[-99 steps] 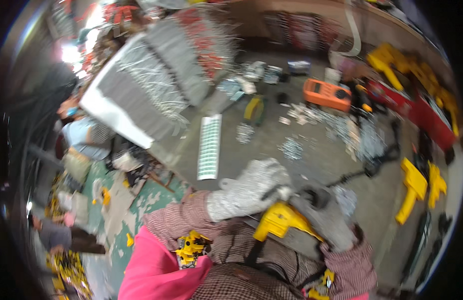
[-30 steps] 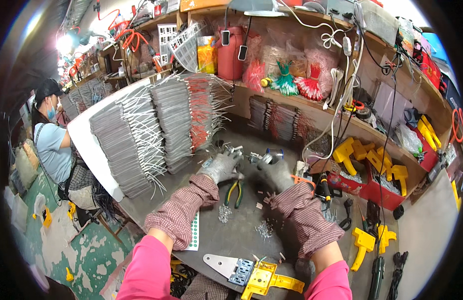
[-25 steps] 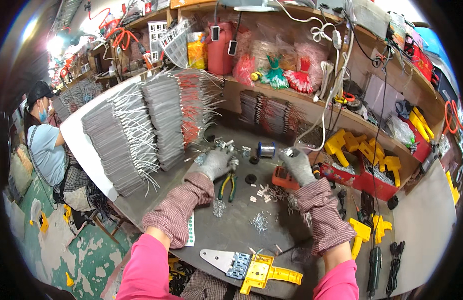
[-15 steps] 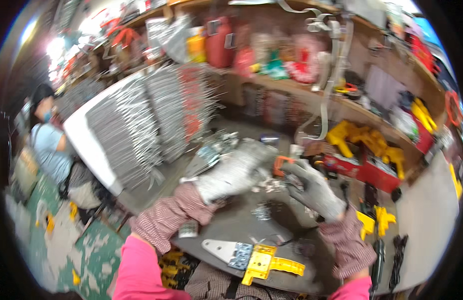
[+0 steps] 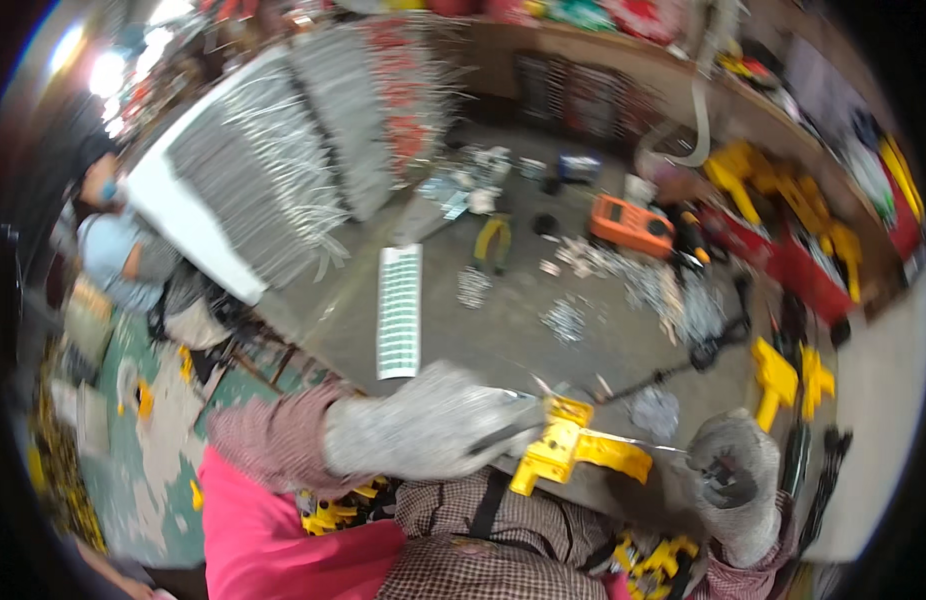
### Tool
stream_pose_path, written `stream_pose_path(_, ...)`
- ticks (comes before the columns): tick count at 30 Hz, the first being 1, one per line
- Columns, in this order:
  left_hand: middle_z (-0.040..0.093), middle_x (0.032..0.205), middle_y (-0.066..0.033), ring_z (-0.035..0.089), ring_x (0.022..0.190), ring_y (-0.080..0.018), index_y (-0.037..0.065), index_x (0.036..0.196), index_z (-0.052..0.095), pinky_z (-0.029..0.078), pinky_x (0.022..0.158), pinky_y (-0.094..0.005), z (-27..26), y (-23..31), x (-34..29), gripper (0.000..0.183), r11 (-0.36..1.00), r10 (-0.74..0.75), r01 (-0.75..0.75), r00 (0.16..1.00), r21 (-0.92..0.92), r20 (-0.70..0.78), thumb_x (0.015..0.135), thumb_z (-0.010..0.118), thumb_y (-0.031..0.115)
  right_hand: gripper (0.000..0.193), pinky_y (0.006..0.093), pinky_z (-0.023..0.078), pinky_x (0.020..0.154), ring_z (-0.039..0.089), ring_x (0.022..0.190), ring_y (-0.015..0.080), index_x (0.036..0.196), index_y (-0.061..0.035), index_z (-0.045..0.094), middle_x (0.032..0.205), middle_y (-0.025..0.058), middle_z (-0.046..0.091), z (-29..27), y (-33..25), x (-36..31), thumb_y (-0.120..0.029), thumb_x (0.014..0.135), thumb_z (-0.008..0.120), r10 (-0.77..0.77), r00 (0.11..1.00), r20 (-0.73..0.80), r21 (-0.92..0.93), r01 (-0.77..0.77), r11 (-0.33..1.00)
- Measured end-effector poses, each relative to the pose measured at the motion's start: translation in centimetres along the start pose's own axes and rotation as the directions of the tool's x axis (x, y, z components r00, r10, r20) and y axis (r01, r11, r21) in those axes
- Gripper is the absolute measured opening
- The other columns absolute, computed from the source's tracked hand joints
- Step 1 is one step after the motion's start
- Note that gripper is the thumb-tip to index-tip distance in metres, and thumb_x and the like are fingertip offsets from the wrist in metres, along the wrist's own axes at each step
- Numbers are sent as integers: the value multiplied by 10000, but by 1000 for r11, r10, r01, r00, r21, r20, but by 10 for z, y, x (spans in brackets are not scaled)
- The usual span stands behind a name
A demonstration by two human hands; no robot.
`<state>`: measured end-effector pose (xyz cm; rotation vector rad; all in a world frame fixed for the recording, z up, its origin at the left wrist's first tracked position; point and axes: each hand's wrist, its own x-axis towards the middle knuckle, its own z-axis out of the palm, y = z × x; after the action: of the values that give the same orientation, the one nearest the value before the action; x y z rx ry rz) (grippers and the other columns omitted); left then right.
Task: The person assembles internal circuit components into a yellow plastic tool housing, then solders wires to terminals using a soldering iron and pliers.
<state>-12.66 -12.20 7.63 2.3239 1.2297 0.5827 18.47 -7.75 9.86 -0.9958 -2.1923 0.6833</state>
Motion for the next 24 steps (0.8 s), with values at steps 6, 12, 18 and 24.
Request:
stream_pose_path(6, 666, 897, -143, 672, 833, -335, 63, 1241, 582, 543, 695, -430, 24, 8, -27, 378, 914, -27, 194, 906, -357, 422, 916, 621, 253, 219, 354, 474, 626, 629, 724, 248, 774, -88, 613, 801, 75, 652, 18, 11, -44, -36, 719, 819, -46, 981, 187, 213, 5, 977)
stream_pose_path(12, 680, 912, -168, 671, 817, -361, 43, 1147, 621, 545, 731, -454, 59, 18, -9, 436, 875, -71, 344, 787, -341, 613, 981, 502, 428, 109, 382, 465, 829, 582, 870, 270, 897, -107, 648, 814, 45, 581, 68, 9, -47, -106, 805, 706, -103, 870, 482, 157, 29, 987)
stream_pose_path(18, 644, 774, -171, 668, 822, -350, 45, 1141, 600, 543, 721, -457, 74, 10, -24, 361, 821, -83, 293, 910, -489, 406, 961, 532, 350, 329, 407, 491, 798, 607, 884, 294, 1154, -102, 639, 887, 103, 604, 77, -3, -51, -62, 828, 623, -100, 904, 415, 20, 101, 995)
stream_pose_path(24, 625, 663, -127, 676, 635, -288, 5, 1292, 509, 540, 517, -439, 59, 14, -16, 437, 993, -70, -13, 752, 120, 655, 956, 534, 284, 404, 380, 525, 687, 659, 803, 288, 1219, -104, 621, 922, 95, 659, 61, 1, -50, -34, 821, 615, -41, 908, 417, 142, -21, 990)
